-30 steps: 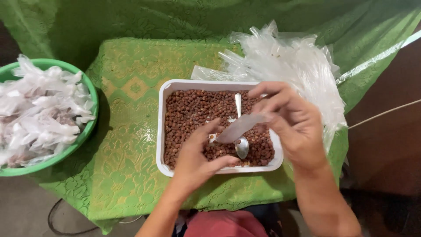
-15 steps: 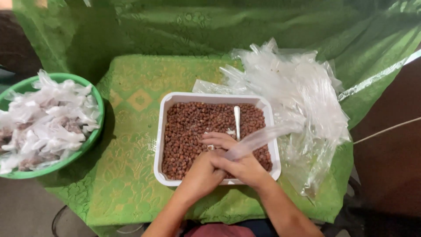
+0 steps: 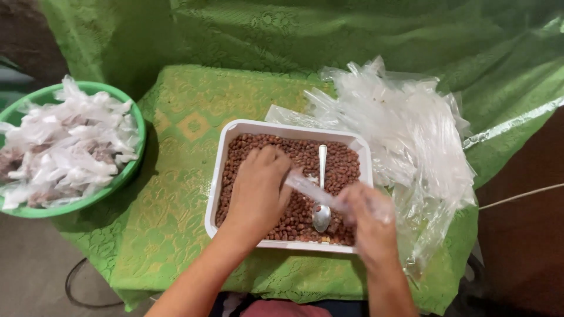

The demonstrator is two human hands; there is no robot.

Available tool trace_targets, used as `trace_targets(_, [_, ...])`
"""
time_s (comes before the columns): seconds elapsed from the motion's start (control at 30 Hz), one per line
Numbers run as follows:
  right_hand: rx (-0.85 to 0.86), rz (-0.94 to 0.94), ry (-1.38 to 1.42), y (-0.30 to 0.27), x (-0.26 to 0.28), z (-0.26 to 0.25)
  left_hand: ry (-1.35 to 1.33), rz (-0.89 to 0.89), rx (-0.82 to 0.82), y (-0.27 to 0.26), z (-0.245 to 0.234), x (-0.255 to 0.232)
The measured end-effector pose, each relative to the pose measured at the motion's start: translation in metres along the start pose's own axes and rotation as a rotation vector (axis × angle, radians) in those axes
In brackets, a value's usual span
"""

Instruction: Scooping small food items into plastic bags and tying them for individual portions.

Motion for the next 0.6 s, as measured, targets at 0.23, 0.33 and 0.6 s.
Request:
trace_targets(0.23, [0.645, 0.561, 1.034, -0.025, 0.019, 0.090, -0.889, -0.081, 0.085, -0.005, -0.001, -0.037])
trace_targets(0.33, [0.636, 0.474, 0.989, 0.016, -0.002, 0.088, -1.095, -0.127, 0.137, -0.011, -0.002, -0.031])
trace_targets(0.6, [0.221, -0.179, 0.306, 0.075, 0.092, 0.047, -0.796, -0.011, 0.004, 0.021, -0.016, -0.008])
Point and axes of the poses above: each hand's wrist, its own y-axis towards the middle knuckle, its own z-axis out of the palm, x = y × z, the point moved 6 cm from there along y, towards the middle knuckle, and after that the axes turned 12 degrees about -y, right-handed, at the moved point
